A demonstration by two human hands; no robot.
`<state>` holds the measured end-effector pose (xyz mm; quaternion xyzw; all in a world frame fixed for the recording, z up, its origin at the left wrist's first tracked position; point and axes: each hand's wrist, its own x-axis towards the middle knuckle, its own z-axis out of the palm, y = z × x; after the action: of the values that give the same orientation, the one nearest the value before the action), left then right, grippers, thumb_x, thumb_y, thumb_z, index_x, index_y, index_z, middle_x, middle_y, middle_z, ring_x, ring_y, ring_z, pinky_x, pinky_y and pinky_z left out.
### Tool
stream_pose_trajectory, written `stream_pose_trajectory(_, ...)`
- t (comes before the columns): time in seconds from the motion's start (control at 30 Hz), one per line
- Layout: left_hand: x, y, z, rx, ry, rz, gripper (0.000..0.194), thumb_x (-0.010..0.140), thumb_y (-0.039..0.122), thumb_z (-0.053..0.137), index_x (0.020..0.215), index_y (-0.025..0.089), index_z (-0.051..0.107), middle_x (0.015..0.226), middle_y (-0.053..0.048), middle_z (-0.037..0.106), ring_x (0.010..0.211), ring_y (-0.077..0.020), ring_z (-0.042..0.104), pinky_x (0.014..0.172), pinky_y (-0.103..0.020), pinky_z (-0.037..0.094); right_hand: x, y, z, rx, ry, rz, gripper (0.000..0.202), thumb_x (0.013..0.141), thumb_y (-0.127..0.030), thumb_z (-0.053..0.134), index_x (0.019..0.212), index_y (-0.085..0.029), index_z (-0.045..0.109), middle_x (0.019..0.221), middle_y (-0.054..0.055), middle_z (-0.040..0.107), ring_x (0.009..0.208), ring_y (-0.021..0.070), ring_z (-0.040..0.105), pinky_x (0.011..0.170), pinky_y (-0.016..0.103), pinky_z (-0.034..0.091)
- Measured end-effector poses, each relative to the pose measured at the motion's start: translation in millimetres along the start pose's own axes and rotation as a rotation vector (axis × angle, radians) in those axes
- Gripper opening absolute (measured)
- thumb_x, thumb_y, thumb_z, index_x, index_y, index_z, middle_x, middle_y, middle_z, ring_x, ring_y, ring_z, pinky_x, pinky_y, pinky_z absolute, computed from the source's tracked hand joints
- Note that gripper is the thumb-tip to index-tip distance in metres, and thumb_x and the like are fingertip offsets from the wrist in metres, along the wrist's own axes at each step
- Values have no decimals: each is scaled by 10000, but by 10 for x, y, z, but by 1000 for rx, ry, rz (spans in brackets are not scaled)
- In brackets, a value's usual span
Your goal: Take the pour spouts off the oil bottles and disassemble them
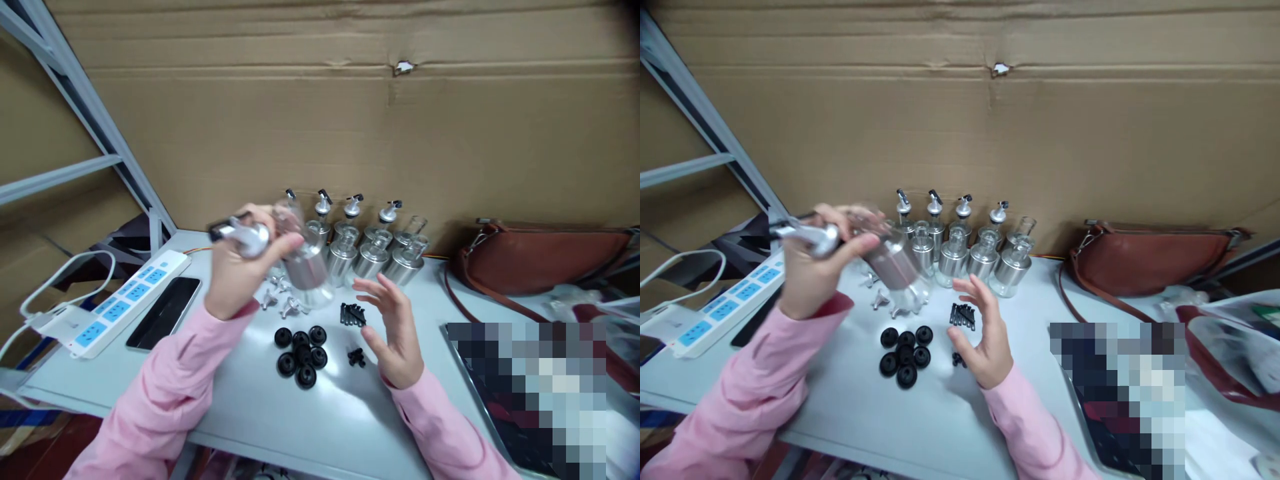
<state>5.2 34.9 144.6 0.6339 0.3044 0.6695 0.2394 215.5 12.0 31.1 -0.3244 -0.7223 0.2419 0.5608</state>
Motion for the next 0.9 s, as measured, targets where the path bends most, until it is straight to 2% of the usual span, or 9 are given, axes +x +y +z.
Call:
stream_pose_trajectory(0.1,213,-9,-412,244,115,116,258,637,174,740,604,185,484,708,20,587,824,-203,636,808,-399,501,18,31,-37,22,98,10,539,814,-273,504,1313,-247,301,1185,119,489,1023,237,529,816,438,455)
stream_pose_trajectory(0.17,308,-87,-659,383,113,146,279,617,180,757,586,179,480,654,28,545,793,-203,631,757,-380,506,24,36,-42,27,120,14,516,817,-271,501,1299,-253,316,1161,111,494,985,225,542,794,423,462)
stream_pose_trajectory(0.23,365,-226,-832,521,135,143,270,618,194,754,580,171,488,668,18,549,774,-196,618,757,-372,488,23,34,-34,22,115,15,511,815,-268,503,1293,-258,321,1145,105,495,964,218,544,780,413,467)
stream_pose_trajectory(0.3,395,-402,-916,569,164,123,271,594,204,757,568,168,490,662,16,557,701,-178,599,710,-354,483,16,32,-21,17,102,17,512,814,-265,502,1292,-262,320,1139,102,492,957,214,542,775,411,469)
stream_pose_trajectory(0.43,410,-751,-904,556,132,-36,245,571,194,734,560,176,489,633,23,549,655,-157,574,666,-307,474,5,35,-13,26,103,10,507,811,-248,504,1288,-259,330,1137,105,488,946,213,541,767,408,466)
stream_pose_trajectory(0.53,389,-968,-862,507,113,-55,253,579,219,713,560,178,464,632,21,546,670,-154,574,688,-297,470,2,39,-21,19,113,7,501,809,-247,506,1280,-261,337,1133,102,488,935,214,545,761,410,469)
stream_pose_trajectory(0.67,312,-1216,-825,463,97,-49,262,593,266,700,593,174,455,776,-15,586,798,-167,584,775,-298,462,-2,38,-24,2,99,-6,507,806,-247,505,1284,-258,335,1117,102,496,921,215,550,754,415,471)
stream_pose_trajectory(0.77,239,-1347,-788,430,54,-82,269,606,291,687,593,170,447,813,-30,588,798,-162,580,765,-290,461,-4,35,-21,-1,91,-12,513,804,-236,506,1286,-256,333,1117,101,494,920,213,551,755,413,470)
stream_pose_trajectory(0.9,194,-1406,-729,399,-3,-105,290,609,321,686,588,169,440,815,-33,583,760,-152,576,730,-274,464,-8,31,-22,-10,87,-23,512,804,-216,503,1286,-248,333,1097,100,511,921,213,551,754,413,467)
